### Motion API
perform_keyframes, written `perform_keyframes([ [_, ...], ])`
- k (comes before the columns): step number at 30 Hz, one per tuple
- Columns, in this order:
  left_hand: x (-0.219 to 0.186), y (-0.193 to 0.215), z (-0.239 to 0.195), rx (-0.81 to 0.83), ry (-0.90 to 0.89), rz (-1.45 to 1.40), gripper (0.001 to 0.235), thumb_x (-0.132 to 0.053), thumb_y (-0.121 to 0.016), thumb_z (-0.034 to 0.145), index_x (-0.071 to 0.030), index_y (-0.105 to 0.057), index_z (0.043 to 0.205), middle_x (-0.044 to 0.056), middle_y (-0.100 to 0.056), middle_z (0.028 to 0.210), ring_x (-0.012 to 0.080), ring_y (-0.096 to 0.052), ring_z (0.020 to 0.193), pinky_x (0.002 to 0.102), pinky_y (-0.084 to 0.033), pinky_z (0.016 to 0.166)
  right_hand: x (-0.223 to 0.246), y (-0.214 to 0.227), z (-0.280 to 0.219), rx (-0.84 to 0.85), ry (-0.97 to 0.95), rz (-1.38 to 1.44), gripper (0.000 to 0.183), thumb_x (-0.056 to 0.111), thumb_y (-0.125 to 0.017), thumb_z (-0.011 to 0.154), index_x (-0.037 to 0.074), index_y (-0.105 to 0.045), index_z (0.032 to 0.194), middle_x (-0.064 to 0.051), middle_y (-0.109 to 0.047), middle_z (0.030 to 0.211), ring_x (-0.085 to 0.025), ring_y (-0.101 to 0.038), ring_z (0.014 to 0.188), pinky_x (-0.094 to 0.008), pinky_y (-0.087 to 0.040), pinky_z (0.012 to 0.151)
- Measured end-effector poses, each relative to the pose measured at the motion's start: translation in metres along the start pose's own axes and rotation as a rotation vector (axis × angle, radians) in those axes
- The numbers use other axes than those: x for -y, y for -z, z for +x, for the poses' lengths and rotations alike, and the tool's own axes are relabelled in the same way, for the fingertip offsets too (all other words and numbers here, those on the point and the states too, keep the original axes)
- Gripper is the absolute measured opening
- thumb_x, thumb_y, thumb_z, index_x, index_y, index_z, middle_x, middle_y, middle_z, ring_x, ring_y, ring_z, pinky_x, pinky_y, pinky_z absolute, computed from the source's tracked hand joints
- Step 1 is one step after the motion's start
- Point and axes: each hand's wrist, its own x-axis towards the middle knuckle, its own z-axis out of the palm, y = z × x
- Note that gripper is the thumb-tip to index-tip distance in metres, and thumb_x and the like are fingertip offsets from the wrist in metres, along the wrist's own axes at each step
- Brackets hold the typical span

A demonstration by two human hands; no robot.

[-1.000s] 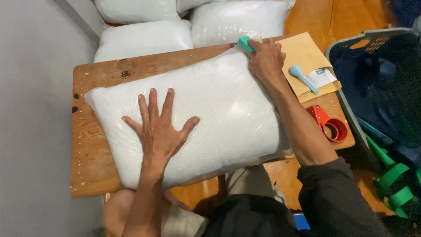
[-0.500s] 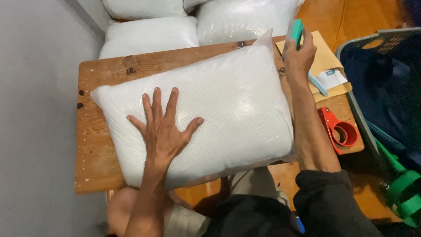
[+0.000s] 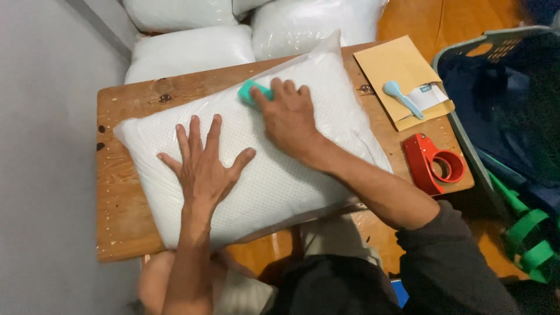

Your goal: The person places a white pillow wrapped in bubble wrap on a low wooden table and scrubs its surface with a teal sponge. The person repeatedly rubs the sponge over the pillow's surface, adjusting the pillow's position as needed.

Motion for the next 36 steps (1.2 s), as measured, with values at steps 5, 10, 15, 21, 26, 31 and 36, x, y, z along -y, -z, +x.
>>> perform_keyframes([
  [5, -0.004, -0.002, 0.005, 0.011, 0.011, 0.042, 0.098, -0.082, -0.042, 0.080, -0.028, -0.027, 0.160, 0.016, -0.012, 0.169, 0.0404, 0.000, 0.154, 0.083, 0.003, 0.106, -0.103, -0.012, -0.004, 0.149, -0.372, -0.024, 0.021, 0.031, -0.066, 0.096, 0.029, -0.067, 0.117, -0.015, -0.053, 0.085, -0.040, -0.056, 0.078, -0.050, -0.048, 0.061],
  [10, -0.007, -0.003, 0.008, 0.006, 0.007, 0.041, 0.099, -0.083, -0.041, 0.080, -0.028, -0.026, 0.160, 0.015, -0.012, 0.169, 0.0398, 0.001, 0.155, 0.082, 0.005, 0.106, -0.111, -0.008, 0.001, 0.211, -0.680, 0.321, 0.048, 0.024, -0.051, 0.095, 0.016, -0.063, 0.141, -0.023, -0.055, 0.122, -0.043, -0.054, 0.113, -0.058, -0.044, 0.092],
  [15, -0.006, -0.002, 0.008, 0.009, 0.013, 0.042, 0.099, -0.083, -0.041, 0.079, -0.027, -0.026, 0.160, 0.014, -0.011, 0.170, 0.0384, 0.002, 0.155, 0.081, 0.005, 0.107, -0.130, -0.014, 0.002, 0.280, -0.857, 0.369, 0.047, 0.020, -0.053, 0.099, 0.019, -0.055, 0.146, -0.022, -0.053, 0.135, -0.041, -0.043, 0.129, -0.061, -0.032, 0.101],
  [21, -0.005, -0.004, 0.012, 0.007, 0.001, 0.033, 0.100, -0.084, -0.039, 0.079, -0.028, -0.026, 0.161, 0.015, -0.011, 0.169, 0.0402, 0.000, 0.155, 0.082, 0.006, 0.106, -0.153, -0.040, -0.002, 0.307, -0.998, 0.453, 0.048, 0.024, -0.048, 0.098, 0.015, -0.053, 0.145, -0.024, -0.054, 0.120, -0.046, -0.054, 0.114, -0.052, -0.044, 0.097],
  [26, -0.006, -0.005, 0.012, -0.031, -0.018, 0.035, 0.098, -0.083, -0.041, 0.081, -0.027, -0.029, 0.160, 0.016, -0.015, 0.169, 0.0413, -0.003, 0.154, 0.083, 0.004, 0.105, -0.167, -0.058, -0.011, 0.342, -1.073, 0.506, 0.041, 0.019, -0.040, 0.078, 0.011, -0.063, 0.112, -0.018, -0.068, 0.109, -0.042, -0.059, 0.105, -0.048, -0.046, 0.085],
  [31, -0.007, -0.004, 0.010, -0.006, -0.011, 0.011, 0.099, -0.083, -0.040, 0.080, -0.028, -0.027, 0.160, 0.015, -0.012, 0.169, 0.0405, 0.000, 0.155, 0.081, 0.007, 0.106, -0.171, -0.057, -0.018, 0.281, -1.299, 0.556, 0.040, 0.033, -0.046, 0.085, 0.011, -0.067, 0.111, -0.009, -0.071, 0.112, -0.032, -0.064, 0.103, -0.041, -0.049, 0.083],
  [36, -0.001, -0.007, 0.010, -0.005, -0.006, 0.007, 0.100, -0.085, -0.038, 0.079, -0.028, -0.025, 0.161, 0.016, -0.011, 0.170, 0.0407, 0.002, 0.155, 0.082, 0.008, 0.106, -0.126, -0.004, -0.009, 0.002, -1.034, 0.348, 0.050, 0.030, -0.054, 0.097, 0.020, -0.053, 0.146, -0.019, -0.055, 0.124, -0.042, -0.044, 0.119, -0.060, -0.036, 0.097],
])
